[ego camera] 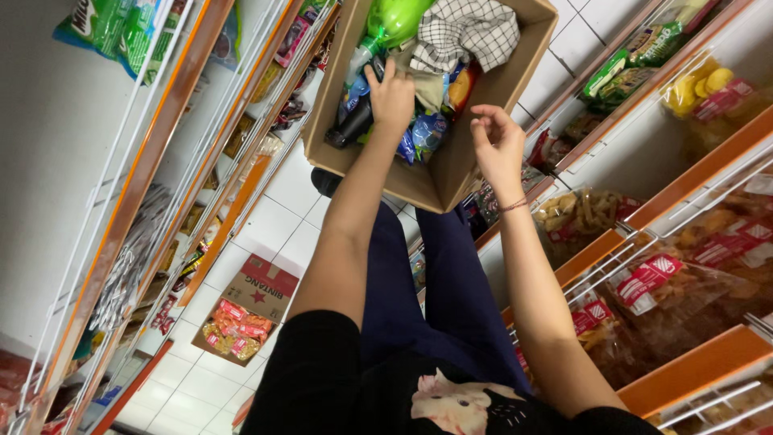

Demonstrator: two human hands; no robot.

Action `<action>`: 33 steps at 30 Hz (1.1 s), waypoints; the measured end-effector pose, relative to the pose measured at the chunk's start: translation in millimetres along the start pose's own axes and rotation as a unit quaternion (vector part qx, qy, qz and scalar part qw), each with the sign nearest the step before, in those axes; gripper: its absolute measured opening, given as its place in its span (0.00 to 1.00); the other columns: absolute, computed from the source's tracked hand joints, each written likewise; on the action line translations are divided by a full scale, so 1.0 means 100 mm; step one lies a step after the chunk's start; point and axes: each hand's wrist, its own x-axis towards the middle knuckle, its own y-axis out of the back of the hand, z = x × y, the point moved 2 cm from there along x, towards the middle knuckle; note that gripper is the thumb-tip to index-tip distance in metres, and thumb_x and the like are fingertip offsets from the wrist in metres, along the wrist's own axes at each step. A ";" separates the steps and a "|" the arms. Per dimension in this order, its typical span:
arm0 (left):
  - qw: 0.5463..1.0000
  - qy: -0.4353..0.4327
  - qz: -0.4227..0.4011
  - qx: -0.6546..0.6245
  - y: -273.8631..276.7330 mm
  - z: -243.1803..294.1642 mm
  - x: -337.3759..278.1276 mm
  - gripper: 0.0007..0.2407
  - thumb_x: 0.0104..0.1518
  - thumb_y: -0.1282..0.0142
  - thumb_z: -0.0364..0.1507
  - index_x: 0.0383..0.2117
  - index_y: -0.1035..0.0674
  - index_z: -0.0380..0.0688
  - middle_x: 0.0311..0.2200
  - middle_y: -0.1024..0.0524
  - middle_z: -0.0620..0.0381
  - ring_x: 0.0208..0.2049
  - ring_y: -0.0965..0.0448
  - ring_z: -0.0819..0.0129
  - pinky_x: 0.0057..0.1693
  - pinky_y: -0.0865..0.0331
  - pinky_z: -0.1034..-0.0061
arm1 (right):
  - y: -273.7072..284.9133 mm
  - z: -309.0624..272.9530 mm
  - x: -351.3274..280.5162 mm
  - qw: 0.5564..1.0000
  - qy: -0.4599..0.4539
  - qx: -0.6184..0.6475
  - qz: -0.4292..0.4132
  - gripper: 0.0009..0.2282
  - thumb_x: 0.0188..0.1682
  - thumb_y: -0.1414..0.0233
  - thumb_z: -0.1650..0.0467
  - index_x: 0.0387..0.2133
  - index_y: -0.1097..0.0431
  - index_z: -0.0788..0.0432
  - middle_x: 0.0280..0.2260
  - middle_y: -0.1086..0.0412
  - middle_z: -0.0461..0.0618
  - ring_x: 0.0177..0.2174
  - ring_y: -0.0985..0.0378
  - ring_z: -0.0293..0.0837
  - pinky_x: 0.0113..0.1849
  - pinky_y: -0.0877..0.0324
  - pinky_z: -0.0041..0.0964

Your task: The person scans various snack packages with a handheld scanner, places them onto store shelves, and then wipes a spray bottle and a shelf edge with a cloth.

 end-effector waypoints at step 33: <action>0.604 0.310 0.081 -0.729 1.49 -0.51 -1.83 0.25 0.56 0.40 0.19 0.62 0.31 0.35 0.51 0.23 0.49 0.52 0.21 0.62 0.58 0.26 0.70 | -1.13 1.30 0.80 0.951 -0.065 -0.302 -0.008 0.19 0.37 0.30 0.66 0.32 0.32 0.63 0.33 0.24 0.61 0.34 0.21 0.61 0.38 0.27 0.52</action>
